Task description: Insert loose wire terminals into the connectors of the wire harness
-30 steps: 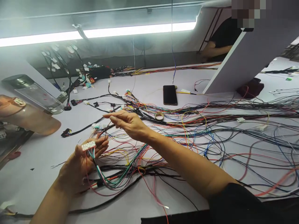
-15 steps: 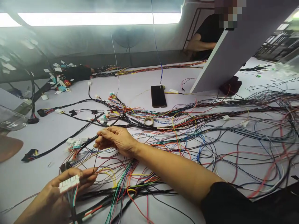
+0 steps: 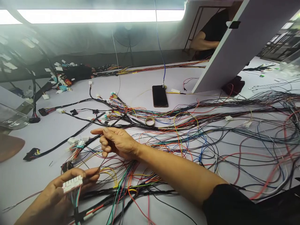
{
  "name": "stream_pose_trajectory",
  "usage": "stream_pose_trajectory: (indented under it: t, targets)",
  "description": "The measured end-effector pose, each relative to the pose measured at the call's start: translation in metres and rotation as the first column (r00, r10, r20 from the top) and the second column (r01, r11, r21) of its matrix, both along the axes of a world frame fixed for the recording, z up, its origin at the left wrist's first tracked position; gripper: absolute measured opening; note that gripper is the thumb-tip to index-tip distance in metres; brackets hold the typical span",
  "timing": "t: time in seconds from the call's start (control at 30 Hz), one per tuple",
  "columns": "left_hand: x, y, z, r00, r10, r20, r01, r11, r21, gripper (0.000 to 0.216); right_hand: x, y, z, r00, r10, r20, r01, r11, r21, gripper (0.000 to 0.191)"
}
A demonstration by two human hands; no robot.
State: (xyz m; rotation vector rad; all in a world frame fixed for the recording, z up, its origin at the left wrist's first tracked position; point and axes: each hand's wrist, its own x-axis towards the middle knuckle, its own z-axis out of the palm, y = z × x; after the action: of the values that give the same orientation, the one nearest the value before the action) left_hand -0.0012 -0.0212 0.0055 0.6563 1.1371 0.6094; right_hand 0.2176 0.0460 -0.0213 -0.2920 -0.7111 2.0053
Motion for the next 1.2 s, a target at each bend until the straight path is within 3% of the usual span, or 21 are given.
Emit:
stream_pose_trajectory:
  t: [0.17, 0.27, 0.37, 0.5, 0.6, 0.8, 0.97, 1.03, 1.13, 1.2]
  targets:
    - [-0.008, 0.003, -0.002, 1.0, -0.021, -0.013, 0.023, 0.991, 0.129, 0.056, -0.001, -0.006, 0.007, 0.996, 0.012, 0.088, -0.016, 0.999, 0.049, 0.027]
    - [-0.009, 0.003, -0.001, 0.993, 0.121, -0.009, -0.113, 0.954, 0.278, 0.06, -0.002, -0.011, 0.011, 0.971, 0.027, 0.239, -0.052, 0.994, 0.1, 0.029]
    - [-0.007, 0.004, 0.002, 0.97, 0.231, 0.07, -0.24, 0.887, 0.393, 0.057, -0.006, -0.021, 0.018, 0.895, 0.073, 0.441, -0.176, 0.965, 0.197, 0.032]
    - [-0.008, 0.006, 0.002, 0.977, 0.166, 0.13, -0.207, 0.882, 0.424, 0.055, -0.009, -0.034, 0.032, 0.762, 0.056, 0.646, -0.339, 0.883, 0.324, 0.021]
    - [-0.011, 0.006, 0.001, 0.984, 0.105, 0.146, -0.158, 0.893, 0.422, 0.052, -0.009, -0.038, 0.037, 0.718, 0.047, 0.694, -0.406, 0.839, 0.363, 0.021]
    - [-0.016, 0.006, -0.001, 0.986, 0.086, 0.143, -0.142, 0.88, 0.453, 0.052, -0.009, -0.036, 0.027, 0.734, -0.079, 0.675, -0.303, 0.851, 0.429, 0.015]
    - [-0.017, 0.008, -0.004, 0.988, 0.083, 0.128, -0.135, 0.867, 0.48, 0.055, -0.014, -0.036, 0.018, 0.78, -0.237, 0.579, -0.125, 0.848, 0.515, 0.02]
    - [-0.016, 0.008, -0.004, 0.989, 0.081, 0.122, -0.131, 0.862, 0.49, 0.054, -0.016, -0.036, 0.016, 0.762, -0.378, 0.526, -0.039, 0.784, 0.62, 0.016]
    - [-0.015, 0.006, -0.002, 0.989, 0.094, 0.116, -0.139, 0.868, 0.477, 0.052, -0.019, -0.036, 0.011, 0.654, -0.622, 0.432, 0.032, 0.593, 0.805, 0.011]
    - [-0.014, 0.005, 0.0, 0.986, 0.11, 0.121, -0.155, 0.872, 0.464, 0.049, -0.02, -0.037, 0.008, 0.59, -0.717, 0.371, 0.048, 0.49, 0.87, 0.013]
